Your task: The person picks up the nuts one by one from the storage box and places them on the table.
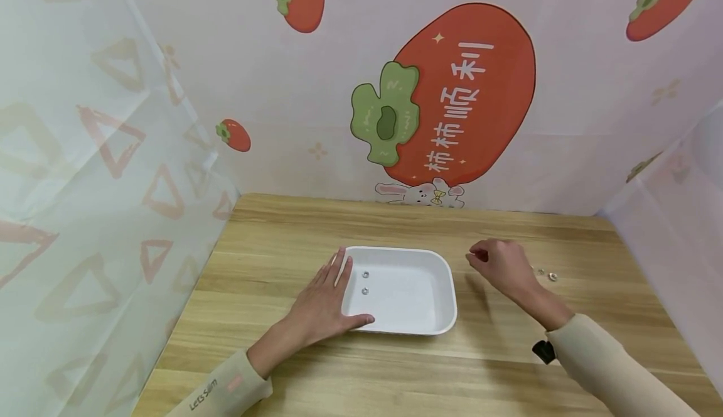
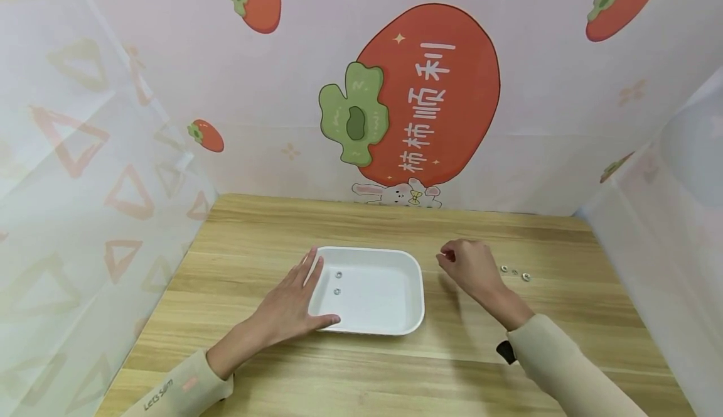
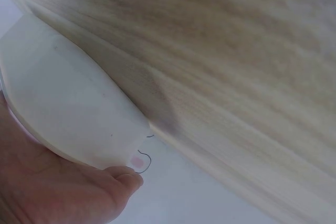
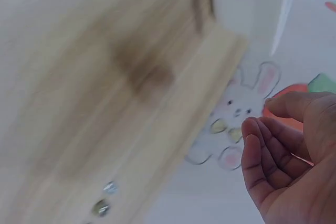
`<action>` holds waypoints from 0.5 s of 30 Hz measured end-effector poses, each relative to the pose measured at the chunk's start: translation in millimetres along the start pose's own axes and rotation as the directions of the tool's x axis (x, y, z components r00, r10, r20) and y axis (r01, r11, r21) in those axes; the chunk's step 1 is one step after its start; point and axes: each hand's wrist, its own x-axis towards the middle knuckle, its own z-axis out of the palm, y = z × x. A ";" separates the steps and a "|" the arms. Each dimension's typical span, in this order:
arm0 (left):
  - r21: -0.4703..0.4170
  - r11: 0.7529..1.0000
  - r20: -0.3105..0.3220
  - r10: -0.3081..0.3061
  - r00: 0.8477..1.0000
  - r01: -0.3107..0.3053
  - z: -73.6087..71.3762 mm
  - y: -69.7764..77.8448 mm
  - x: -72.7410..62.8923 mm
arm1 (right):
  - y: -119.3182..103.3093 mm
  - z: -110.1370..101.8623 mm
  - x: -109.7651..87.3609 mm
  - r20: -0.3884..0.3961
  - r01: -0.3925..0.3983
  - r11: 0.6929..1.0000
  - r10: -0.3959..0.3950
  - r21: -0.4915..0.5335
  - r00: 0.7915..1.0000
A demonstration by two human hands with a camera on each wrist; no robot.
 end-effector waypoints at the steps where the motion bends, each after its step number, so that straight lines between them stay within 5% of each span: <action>1: 0.000 1.000 0.000 0.000 1.000 0.000 -0.1 0.1 -0.1 | -4.2 0.1 1.4 -0.004 0.007 1.000 -0.007 -0.001 1.000; 15: -0.016 1.000 0.000 0.000 1.000 0.000 -0.3 -0.5 -0.7 | -48.9 0.6 19.4 0.034 0.126 0.992 -0.126 0.001 0.991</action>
